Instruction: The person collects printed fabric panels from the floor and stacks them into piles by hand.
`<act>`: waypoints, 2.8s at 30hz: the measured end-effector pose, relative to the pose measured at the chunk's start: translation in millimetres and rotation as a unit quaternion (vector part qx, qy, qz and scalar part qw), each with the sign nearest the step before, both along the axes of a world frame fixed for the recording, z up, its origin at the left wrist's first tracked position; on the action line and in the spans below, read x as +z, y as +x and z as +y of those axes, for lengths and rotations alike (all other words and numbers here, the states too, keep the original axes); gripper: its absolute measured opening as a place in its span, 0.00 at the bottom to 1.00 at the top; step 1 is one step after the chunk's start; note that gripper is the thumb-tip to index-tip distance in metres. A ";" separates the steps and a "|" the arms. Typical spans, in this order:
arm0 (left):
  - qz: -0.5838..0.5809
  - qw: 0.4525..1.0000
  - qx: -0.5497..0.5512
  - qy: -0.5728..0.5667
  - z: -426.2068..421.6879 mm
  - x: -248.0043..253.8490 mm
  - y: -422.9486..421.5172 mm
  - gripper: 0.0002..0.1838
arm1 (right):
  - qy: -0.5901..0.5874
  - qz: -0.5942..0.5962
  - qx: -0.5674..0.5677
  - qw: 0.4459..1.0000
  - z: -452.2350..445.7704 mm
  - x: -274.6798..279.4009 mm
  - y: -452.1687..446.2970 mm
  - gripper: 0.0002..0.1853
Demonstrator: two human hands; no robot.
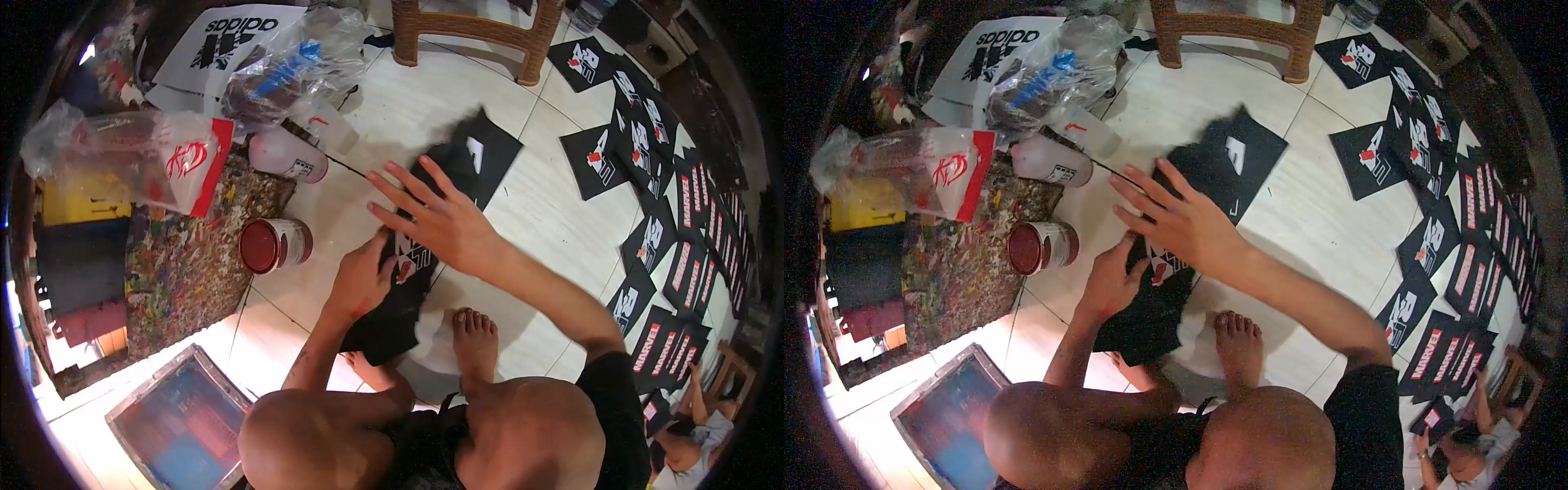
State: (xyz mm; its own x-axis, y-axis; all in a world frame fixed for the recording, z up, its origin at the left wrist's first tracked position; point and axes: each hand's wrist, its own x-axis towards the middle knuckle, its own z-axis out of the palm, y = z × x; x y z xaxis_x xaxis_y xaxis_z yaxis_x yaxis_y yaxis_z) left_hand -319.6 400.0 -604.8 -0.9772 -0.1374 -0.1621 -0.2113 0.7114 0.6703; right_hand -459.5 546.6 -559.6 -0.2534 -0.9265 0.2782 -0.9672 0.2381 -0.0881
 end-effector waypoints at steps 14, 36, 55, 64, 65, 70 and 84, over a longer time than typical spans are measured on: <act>-0.045 0.979 -0.022 -0.196 -4.6 3.6 11.0 0.33 | 0.192 -0.068 -0.040 0.978 -5.2 5.0 -18.8 0.13; -0.003 0.982 -0.050 -0.183 -31.5 -6.6 -8.6 0.26 | 0.193 -0.224 -0.030 0.955 -1.0 -2.1 -17.7 0.16; -0.121 0.924 0.058 0.358 -58.0 -81.1 22.2 0.33 | 0.213 -0.102 -0.197 0.952 -9.3 -20.7 -77.6 0.19; -0.167 0.856 0.169 0.459 -28.2 -87.5 57.3 0.34 | 0.019 -0.207 -0.228 0.951 26.3 -131.2 -130.8 0.15; -0.186 0.855 0.174 0.452 -29.6 -87.2 55.7 0.35 | 0.014 -0.206 -0.230 0.951 24.0 -130.6 -128.7 0.15; -0.151 0.854 0.151 0.474 -29.4 -98.1 51.9 0.35 | -0.064 -0.251 -0.269 0.928 6.5 -169.7 -134.5 0.40; -0.152 0.864 0.099 0.470 -36.6 -108.6 61.4 0.39 | -0.189 -0.239 -0.354 0.884 -15.3 -224.2 -180.3 0.12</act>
